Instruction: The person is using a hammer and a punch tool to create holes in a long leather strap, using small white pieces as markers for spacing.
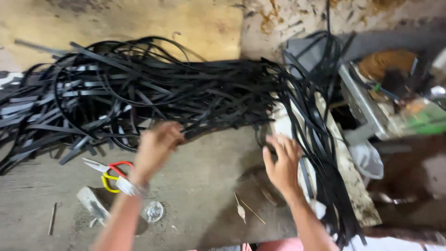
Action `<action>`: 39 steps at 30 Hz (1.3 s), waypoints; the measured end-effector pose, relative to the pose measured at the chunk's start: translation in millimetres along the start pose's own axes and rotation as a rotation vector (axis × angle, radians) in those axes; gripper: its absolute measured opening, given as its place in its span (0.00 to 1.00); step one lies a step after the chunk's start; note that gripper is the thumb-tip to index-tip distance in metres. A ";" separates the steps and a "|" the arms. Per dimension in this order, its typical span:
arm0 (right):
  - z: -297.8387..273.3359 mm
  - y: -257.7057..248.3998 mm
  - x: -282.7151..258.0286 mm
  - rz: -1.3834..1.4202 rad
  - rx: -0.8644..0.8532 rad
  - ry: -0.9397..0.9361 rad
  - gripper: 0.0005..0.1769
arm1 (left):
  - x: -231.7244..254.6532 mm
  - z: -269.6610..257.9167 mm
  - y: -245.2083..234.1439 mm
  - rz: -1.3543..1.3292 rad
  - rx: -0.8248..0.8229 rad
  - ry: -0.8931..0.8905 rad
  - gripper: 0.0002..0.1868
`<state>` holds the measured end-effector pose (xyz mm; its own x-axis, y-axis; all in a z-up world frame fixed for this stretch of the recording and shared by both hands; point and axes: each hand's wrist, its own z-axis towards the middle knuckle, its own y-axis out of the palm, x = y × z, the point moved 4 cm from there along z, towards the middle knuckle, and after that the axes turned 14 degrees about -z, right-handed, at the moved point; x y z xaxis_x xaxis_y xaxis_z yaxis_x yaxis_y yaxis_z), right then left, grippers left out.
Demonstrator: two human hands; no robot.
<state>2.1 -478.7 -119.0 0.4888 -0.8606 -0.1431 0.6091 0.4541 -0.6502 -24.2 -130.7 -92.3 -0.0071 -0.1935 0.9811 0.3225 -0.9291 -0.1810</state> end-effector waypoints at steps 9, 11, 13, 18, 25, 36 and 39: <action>-231.6 -59.9 121.8 -0.592 -0.314 0.543 0.19 | -82.0 -163.7 189.1 -0.297 -0.483 -0.254 0.15; -250.7 -67.4 138.0 -0.555 -0.419 0.548 0.17 | -82.2 -179.9 207.8 -0.244 -0.503 -0.210 0.14; -254.0 -75.9 133.5 -0.542 -0.477 0.638 0.17 | -79.1 -188.6 219.3 -0.265 -0.524 -0.222 0.14; -245.6 -85.9 122.0 -0.454 -0.498 0.737 0.16 | -79.3 -198.0 231.4 -0.282 -0.523 -0.240 0.15; -256.9 -81.8 119.3 -0.384 -0.481 0.872 0.17 | -73.8 -208.6 233.7 -0.255 -0.466 -0.207 0.14; -251.6 -100.5 137.4 -0.156 -0.457 0.963 0.16 | -61.5 -233.1 240.1 -0.274 -0.499 -0.201 0.15; -228.4 -114.1 121.3 0.242 -0.466 1.166 0.13 | -61.7 -238.6 252.1 -0.218 -0.549 -0.106 0.15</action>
<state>-150.8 -687.6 -232.5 -0.4230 -0.5670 -0.7068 0.1909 0.7068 -0.6812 -168.3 -428.2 -214.9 0.0856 0.0260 0.9960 -0.2124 -0.9762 0.0437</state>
